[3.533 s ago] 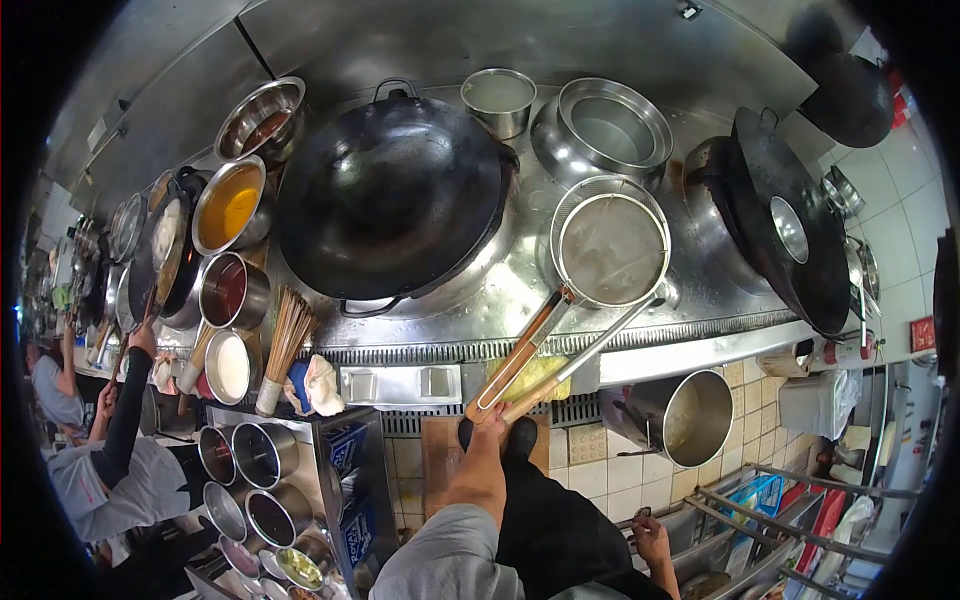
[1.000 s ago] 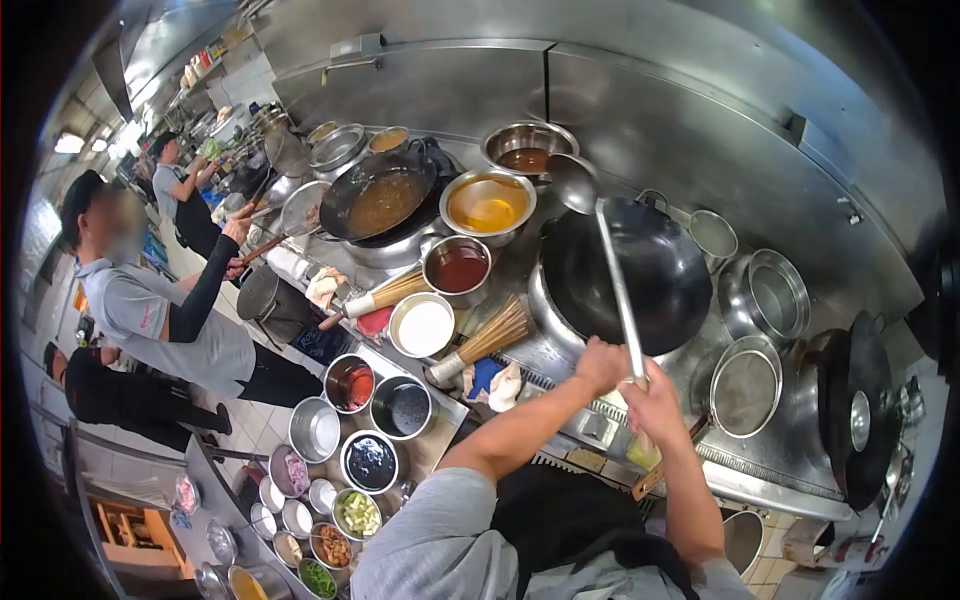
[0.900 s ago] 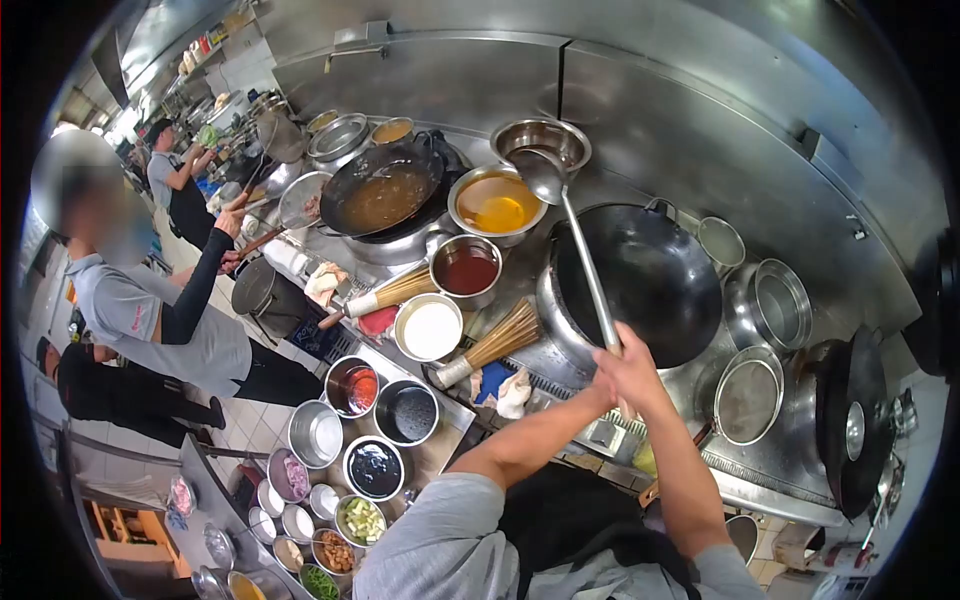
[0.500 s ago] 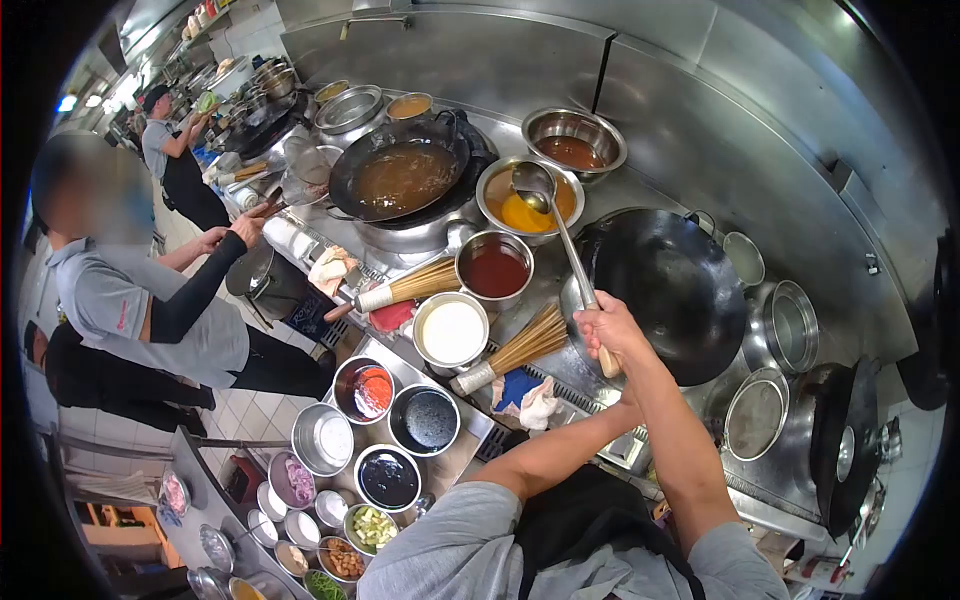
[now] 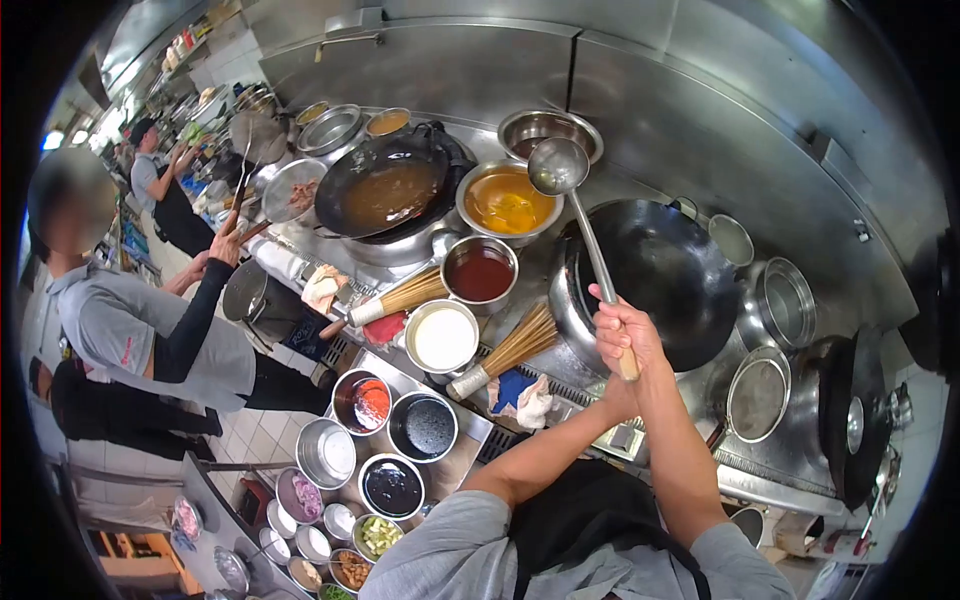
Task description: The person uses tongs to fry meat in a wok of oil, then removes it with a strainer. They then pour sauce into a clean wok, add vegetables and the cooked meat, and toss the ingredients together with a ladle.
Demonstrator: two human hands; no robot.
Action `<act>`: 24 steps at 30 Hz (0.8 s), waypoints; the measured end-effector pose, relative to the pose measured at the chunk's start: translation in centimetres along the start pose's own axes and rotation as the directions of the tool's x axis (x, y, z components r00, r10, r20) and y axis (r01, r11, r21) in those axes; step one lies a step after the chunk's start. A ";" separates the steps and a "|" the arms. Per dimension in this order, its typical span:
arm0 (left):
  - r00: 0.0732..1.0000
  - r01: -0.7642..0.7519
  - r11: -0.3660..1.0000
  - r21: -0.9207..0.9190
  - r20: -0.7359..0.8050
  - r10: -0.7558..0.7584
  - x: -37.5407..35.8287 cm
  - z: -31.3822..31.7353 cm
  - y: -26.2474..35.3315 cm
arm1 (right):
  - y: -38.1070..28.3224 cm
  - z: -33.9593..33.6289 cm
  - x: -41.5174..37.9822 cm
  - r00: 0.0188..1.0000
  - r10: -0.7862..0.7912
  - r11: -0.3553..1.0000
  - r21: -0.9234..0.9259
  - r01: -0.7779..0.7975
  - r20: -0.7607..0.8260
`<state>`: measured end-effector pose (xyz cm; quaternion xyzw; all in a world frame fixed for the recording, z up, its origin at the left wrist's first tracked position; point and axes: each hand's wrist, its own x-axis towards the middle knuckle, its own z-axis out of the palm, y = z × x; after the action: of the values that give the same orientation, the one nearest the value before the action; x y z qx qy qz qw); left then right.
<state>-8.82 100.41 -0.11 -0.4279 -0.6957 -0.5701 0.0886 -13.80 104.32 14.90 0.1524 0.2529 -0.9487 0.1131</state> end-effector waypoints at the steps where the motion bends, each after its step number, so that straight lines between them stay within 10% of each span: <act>1: 1.000 -0.007 1.000 -0.010 0.015 0.007 0.6 -0.4 0.2 | -0.2 -0.6 -1.5 1.000 -0.010 1.000 0.021 0.009 0.013; 4: 0.998 0.014 0.997 0.073 0.054 -0.018 2.5 -1.0 1.1 | -0.9 -3.6 -6.3 0.999 -0.048 0.998 0.047 0.047 0.012; 6: 0.829 -0.007 0.929 0.370 0.522 -0.202 3.9 -2.6 2.8 | -1.2 -5.0 -9.7 0.988 -0.099 0.988 -0.131 0.083 -0.115; 10: 0.947 -0.046 0.888 0.458 0.301 -0.107 3.6 -1.7 3.9 | -2.2 -6.7 -13.9 0.950 -0.162 0.965 -0.243 0.096 -0.266; 24: 0.919 -0.021 0.879 0.477 0.354 -0.170 4.0 -2.2 5.2 | -4.2 -5.7 -14.4 0.922 -0.288 0.941 -0.254 0.223 -0.258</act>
<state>-8.48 100.39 6.84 -0.4694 -0.8331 -0.2911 0.0287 -0.29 112.83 17.04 0.2424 0.3881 -0.8885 -0.0345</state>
